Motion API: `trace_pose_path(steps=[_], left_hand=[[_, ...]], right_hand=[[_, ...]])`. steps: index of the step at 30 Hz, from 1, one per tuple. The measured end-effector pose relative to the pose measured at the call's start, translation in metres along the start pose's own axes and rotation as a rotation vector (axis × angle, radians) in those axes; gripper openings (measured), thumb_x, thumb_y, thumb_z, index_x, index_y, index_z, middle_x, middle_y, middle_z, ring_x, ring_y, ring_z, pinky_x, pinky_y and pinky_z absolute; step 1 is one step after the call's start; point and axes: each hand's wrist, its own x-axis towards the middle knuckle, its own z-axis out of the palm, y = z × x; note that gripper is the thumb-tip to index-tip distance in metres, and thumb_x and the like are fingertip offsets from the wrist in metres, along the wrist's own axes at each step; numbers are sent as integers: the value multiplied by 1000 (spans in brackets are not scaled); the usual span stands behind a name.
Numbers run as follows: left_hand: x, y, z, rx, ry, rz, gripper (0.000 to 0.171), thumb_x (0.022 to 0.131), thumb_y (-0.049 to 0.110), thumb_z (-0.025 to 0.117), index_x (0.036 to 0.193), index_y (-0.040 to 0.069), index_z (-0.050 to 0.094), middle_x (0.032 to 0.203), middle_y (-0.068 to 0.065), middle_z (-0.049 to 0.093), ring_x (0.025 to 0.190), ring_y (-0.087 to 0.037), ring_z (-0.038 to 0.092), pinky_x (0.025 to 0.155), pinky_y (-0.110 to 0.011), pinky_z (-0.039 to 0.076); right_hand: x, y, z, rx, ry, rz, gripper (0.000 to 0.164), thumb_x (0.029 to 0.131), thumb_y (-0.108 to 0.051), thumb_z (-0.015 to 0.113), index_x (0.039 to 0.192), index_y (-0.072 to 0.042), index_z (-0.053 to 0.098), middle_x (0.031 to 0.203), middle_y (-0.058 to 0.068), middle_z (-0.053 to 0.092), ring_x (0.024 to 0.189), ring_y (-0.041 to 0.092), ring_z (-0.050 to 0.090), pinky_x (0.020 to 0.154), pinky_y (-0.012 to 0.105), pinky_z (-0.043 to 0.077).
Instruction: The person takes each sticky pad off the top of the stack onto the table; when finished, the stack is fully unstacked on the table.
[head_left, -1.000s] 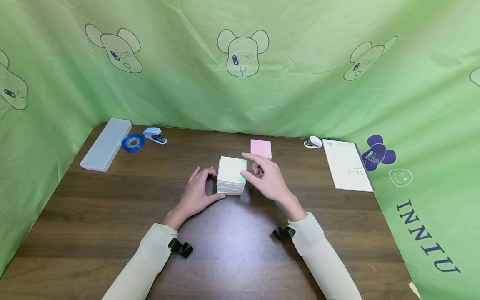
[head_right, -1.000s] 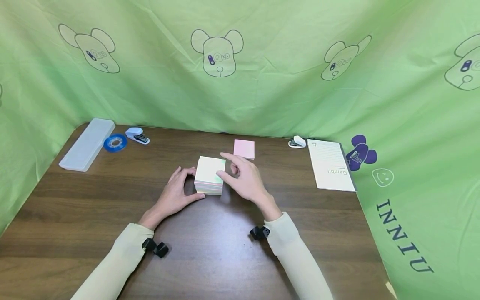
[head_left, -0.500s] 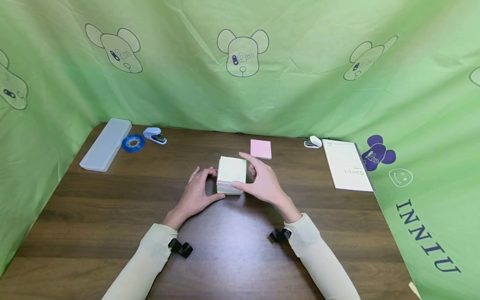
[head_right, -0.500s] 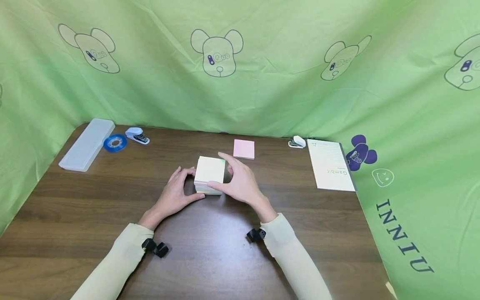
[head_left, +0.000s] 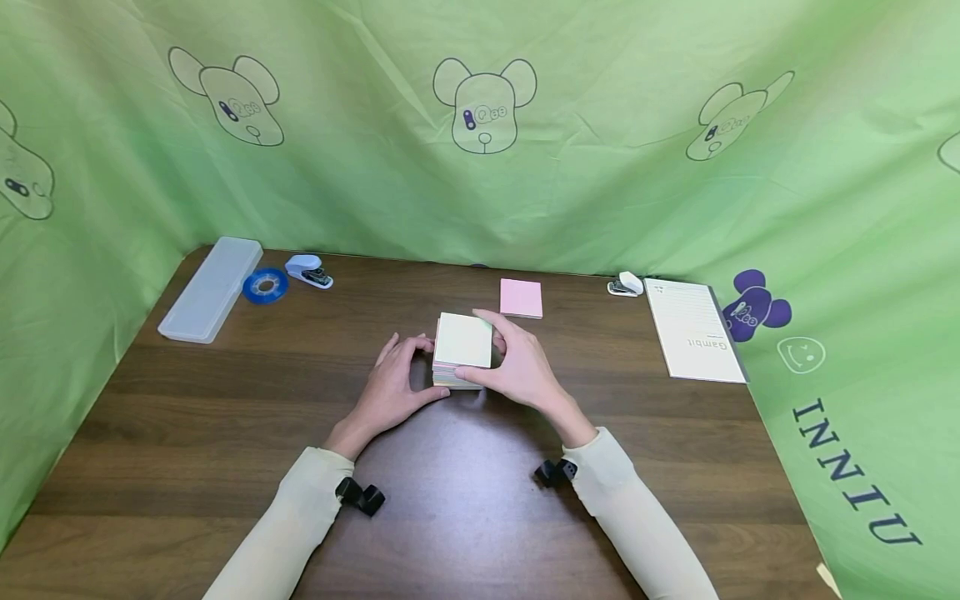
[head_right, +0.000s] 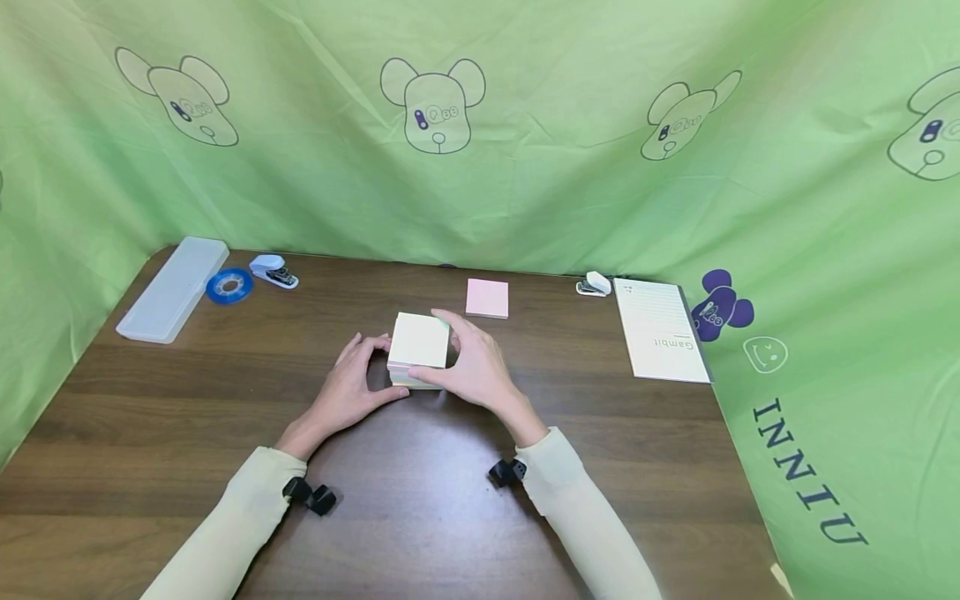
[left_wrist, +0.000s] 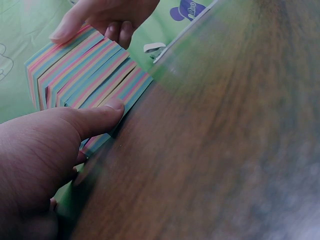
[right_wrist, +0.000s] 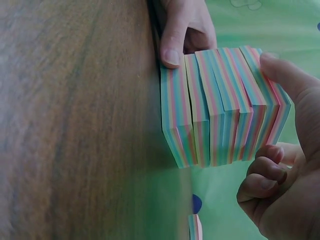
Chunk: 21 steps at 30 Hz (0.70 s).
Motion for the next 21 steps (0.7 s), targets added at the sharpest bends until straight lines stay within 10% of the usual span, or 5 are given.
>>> trace_pose_path(steps=[4,21], left_hand=[[0,0,0,1,2,1,72,82,26,101,134,0,58,149,-23,66,152,-37,54,140,-54,13],[0,1,0,4,-5,-6,72,83,26,101,135,0,58,150,-22,66,152,-37,54,141,-54,13]], right_hand=[[1,0,0,34,-8,-6,90,79,-36,101,156,-13,61,128,5,77,97,16,73,83,35,54],[1,2,1,48,4,-38,77,77,-32,102,144,-16,67,106,-1,78,92,18,66,80,35,52]])
